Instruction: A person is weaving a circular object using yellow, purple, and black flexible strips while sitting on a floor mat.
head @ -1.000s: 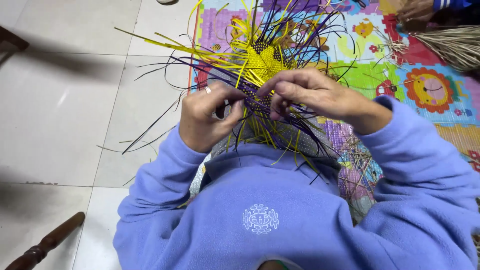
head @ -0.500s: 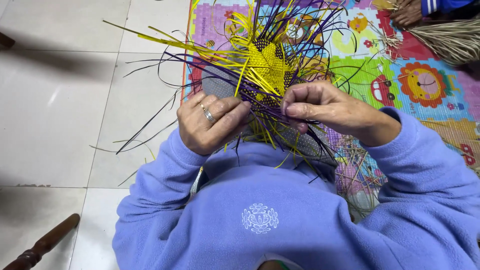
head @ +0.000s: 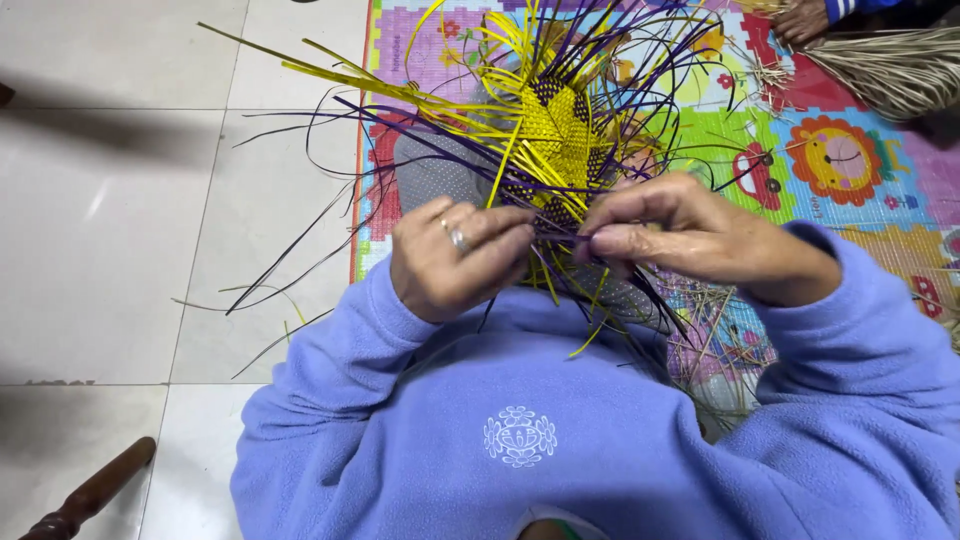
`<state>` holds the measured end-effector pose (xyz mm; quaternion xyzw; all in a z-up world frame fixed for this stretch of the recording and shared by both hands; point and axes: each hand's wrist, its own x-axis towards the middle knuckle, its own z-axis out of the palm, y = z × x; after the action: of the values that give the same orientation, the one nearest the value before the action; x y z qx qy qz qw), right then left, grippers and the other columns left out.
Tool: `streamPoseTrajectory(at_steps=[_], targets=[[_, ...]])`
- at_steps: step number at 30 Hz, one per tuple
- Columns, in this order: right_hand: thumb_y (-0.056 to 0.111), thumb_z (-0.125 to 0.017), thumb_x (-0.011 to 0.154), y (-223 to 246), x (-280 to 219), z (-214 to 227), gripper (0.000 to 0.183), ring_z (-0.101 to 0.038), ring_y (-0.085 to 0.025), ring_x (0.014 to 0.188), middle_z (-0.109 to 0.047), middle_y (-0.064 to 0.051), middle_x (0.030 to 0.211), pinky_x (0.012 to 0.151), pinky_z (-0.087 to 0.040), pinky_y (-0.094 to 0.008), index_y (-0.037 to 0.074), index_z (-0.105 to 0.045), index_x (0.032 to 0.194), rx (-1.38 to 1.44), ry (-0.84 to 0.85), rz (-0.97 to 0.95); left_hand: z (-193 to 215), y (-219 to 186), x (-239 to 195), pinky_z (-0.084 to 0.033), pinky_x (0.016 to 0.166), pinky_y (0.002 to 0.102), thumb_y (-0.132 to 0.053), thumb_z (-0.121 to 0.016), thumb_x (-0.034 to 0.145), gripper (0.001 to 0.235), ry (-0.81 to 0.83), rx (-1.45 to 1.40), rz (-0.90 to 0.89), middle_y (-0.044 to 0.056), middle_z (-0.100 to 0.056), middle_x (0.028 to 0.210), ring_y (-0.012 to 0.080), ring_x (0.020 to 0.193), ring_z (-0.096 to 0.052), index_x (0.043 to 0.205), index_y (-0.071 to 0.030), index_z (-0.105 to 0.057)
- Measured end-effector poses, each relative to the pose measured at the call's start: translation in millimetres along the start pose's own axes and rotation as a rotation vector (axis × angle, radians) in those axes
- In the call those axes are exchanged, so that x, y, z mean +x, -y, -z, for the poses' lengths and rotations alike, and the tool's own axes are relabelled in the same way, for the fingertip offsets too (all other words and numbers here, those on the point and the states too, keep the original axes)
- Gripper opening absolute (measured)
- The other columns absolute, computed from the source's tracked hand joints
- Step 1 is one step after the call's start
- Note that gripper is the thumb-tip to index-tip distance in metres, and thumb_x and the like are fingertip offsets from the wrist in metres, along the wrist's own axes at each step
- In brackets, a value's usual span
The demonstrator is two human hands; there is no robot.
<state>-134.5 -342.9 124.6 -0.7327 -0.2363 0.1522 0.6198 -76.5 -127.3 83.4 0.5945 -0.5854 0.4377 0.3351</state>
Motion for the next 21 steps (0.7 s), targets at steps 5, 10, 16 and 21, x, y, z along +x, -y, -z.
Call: streamPoseTrajectory(at_steps=[5, 10, 16, 21], targets=[[0.002, -0.057, 0.074, 30, 5, 28, 0.008, -0.056, -0.015, 0.052, -0.064, -0.008, 0.069, 0.048, -0.043, -0.025, -0.003, -0.062, 0.078, -0.827, -0.14, 0.051, -11, -3, -2, -0.039, 0.044, 0.029, -0.004, -0.056, 0.072, 0.025, 0.293, -0.136, 0.456, 0.005, -0.059, 0.067, 0.0166, 0.047, -0.052, 0.097, -0.002, -0.054], [0.001, -0.061, 0.075, 35, 4, 55, 0.011, -0.052, -0.019, 0.049, -0.061, -0.011, 0.069, 0.046, -0.039, -0.029, -0.004, -0.064, 0.084, -1.093, -0.263, 0.035, -8, -3, -1, -0.038, 0.042, 0.031, -0.005, -0.056, 0.076, 0.023, 0.293, 0.092, 0.457, 0.009, -0.058, 0.068, 0.0203, 0.045, -0.05, 0.097, 0.0, -0.051], [-0.001, -0.06, 0.075, 16, 13, 62, 0.013, -0.044, -0.016, 0.048, -0.057, -0.011, 0.066, 0.043, -0.034, -0.026, -0.006, -0.063, 0.087, -0.992, -0.346, 0.061, -7, 2, -12, -0.038, 0.042, 0.03, -0.006, -0.056, 0.072, 0.017, 0.31, 0.132, 0.614, 0.008, -0.059, 0.078, 0.0186, 0.046, -0.05, 0.088, -0.002, -0.052], [0.005, -0.058, 0.073, -6, 26, 56, 0.009, -0.043, -0.016, 0.043, -0.053, -0.008, 0.057, 0.041, -0.034, -0.027, -0.002, -0.06, 0.078, -0.944, -0.278, 0.026, -10, 16, -27, -0.04, 0.047, 0.027, -0.005, -0.056, 0.068, 0.006, 0.342, -0.002, 0.7, 0.008, -0.06, 0.1, 0.0155, 0.052, -0.05, 0.072, -0.002, -0.053]])
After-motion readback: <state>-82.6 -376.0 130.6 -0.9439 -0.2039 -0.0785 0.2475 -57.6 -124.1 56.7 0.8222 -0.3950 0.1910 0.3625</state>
